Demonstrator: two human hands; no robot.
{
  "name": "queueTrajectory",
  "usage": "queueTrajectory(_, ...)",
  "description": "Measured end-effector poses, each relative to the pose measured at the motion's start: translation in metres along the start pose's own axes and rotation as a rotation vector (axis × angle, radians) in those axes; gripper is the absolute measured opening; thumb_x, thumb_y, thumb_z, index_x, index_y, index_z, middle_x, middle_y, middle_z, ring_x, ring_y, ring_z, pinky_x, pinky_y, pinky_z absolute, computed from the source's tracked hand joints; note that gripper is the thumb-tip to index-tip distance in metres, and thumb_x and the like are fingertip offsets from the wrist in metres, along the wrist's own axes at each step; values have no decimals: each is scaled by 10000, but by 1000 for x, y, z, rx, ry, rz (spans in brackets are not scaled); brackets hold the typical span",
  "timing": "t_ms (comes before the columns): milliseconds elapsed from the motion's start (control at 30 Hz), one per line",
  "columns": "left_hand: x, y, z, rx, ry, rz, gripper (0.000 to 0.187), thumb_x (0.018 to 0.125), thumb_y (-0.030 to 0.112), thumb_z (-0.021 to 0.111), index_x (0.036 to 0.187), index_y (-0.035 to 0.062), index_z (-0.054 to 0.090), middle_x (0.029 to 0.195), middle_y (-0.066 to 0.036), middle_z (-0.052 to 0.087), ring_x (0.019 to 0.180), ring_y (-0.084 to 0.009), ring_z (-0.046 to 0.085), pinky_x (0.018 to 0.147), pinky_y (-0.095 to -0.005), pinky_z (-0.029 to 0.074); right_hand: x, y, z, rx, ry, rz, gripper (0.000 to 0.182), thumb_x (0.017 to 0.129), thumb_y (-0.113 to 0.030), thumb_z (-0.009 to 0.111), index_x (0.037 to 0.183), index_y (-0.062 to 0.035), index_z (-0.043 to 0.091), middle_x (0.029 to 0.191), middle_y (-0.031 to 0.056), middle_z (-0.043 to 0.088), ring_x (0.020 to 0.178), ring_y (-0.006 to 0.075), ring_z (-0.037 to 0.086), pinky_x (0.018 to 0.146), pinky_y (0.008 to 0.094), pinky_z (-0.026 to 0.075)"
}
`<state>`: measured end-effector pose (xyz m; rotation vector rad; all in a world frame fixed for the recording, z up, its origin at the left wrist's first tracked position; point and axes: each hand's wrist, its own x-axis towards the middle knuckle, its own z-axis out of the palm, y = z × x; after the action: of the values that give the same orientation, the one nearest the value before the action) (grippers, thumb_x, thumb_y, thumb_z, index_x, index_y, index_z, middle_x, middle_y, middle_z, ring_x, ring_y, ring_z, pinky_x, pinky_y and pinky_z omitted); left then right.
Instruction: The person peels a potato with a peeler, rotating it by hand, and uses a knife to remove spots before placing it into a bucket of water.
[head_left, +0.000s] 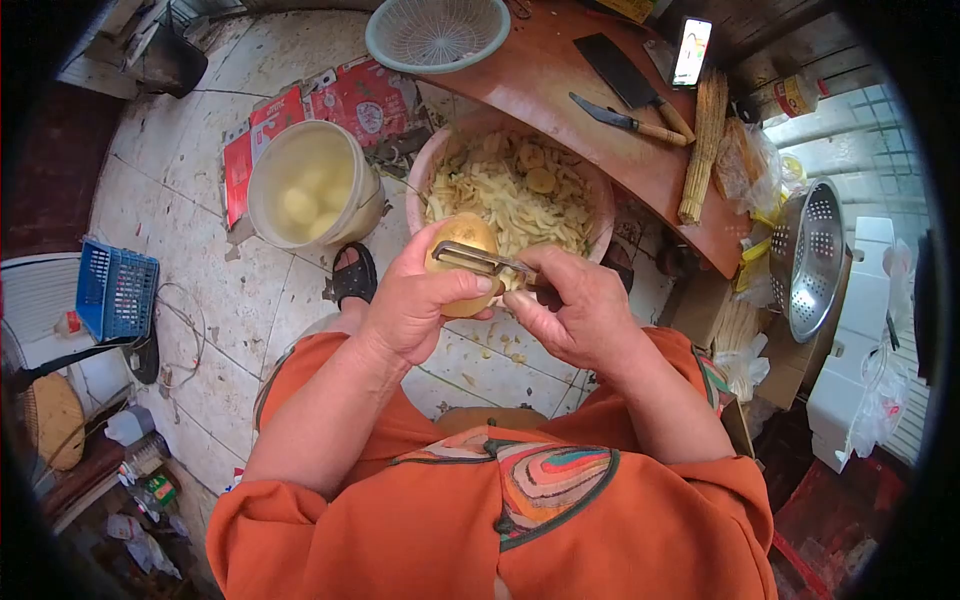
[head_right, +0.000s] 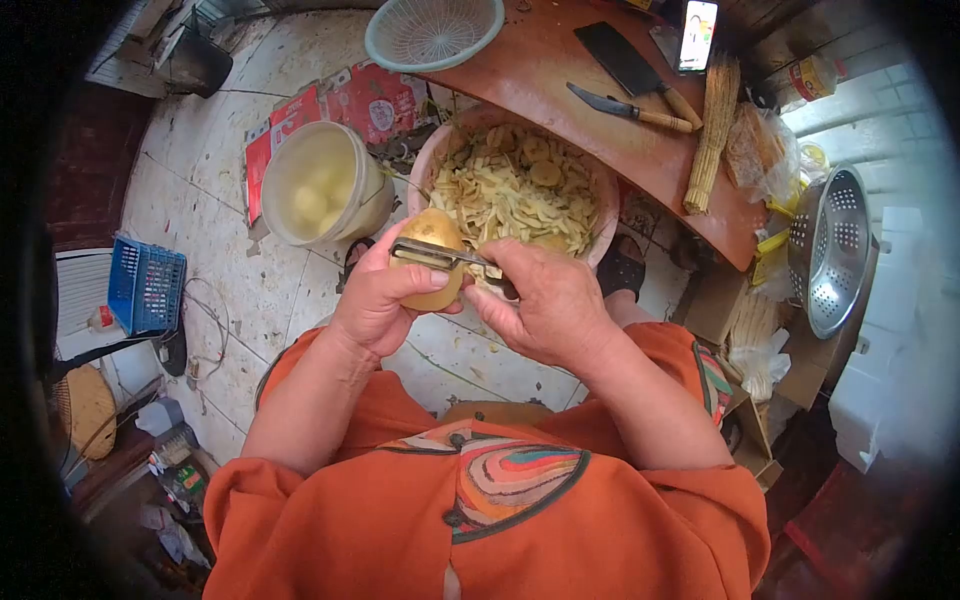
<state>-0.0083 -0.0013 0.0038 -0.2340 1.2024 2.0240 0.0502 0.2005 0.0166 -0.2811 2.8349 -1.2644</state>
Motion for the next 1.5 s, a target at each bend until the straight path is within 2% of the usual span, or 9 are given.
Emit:
queueTrajectory(200,1,3,6,-32,-18,-30,698,784,29,733,1394,32,394,1151,-110,607,981,-216,658,710,-346,602,0,7,0,29,26,18,217,945,-279,606,1023,-77,599,864,153,641,807,358,647,672,441,518)
queueTrajectory(467,-2,-5,-2,-15,-100,-27,729,754,69,760,1396,37,416,1158,-145,623,992,-288,685,704,-356,606,10,28,10,-92,102,83,238,947,-289,598,918,-56,559,837,179,646,792,397,643,661,487,498)
queueTrajectory(533,-12,-1,8,27,-127,7,749,741,42,764,1404,46,415,1159,-145,620,987,-284,686,709,-363,609,14,47,6,-211,73,294,244,941,-285,604,944,-42,580,834,206,659,785,419,642,667,500,498)
queueTrajectory(667,-11,0,4,31,-60,39,792,725,-3,767,1425,65,402,1163,-123,612,982,-250,674,722,-376,615,17,41,-6,-81,175,378,241,938,-286,608,986,-50,610,835,216,658,785,424,643,675,485,509)
queueTrajectory(900,-2,-4,-1,200,86,4,732,757,41,763,1402,42,417,1179,-99,604,1037,-202,640,763,-335,591,4,7,11,-11,13,-24,198,927,-270,625,971,-80,592,822,157,646,775,376,646,673,471,513)
queueTrajectory(1067,-3,-10,0,226,36,37,764,731,41,785,1405,37,425,1171,-95,604,1019,-194,635,762,-324,582,10,32,14,-74,87,-64,206,923,-264,625,948,-63,587,816,163,650,769,385,644,673,483,512)
queueTrajectory(1167,-6,-6,2,276,-42,5,786,722,34,790,1415,34,418,1175,-94,601,1021,-194,630,746,-325,585,15,53,9,-258,104,295,217,930,-260,618,933,-45,587,811,196,654,766,414,640,662,487,507)
queueTrajectory(1433,1,1,5,306,100,-75,791,740,24,787,1426,25,395,1200,-92,593,1041,-183,615,771,-314,573,6,15,11,66,78,166,205,920,-255,630,951,-54,604,803,187,646,775,406,644,658,473,504)
queueTrajectory(1500,4,-4,4,588,121,45,783,747,49,799,1418,7,399,1205,-81,581,1033,-148,598,845,-282,535,1,12,15,16,36,-16,195,918,-256,632,970,-69,616,813,159,652,779,380,653,665,466,518)
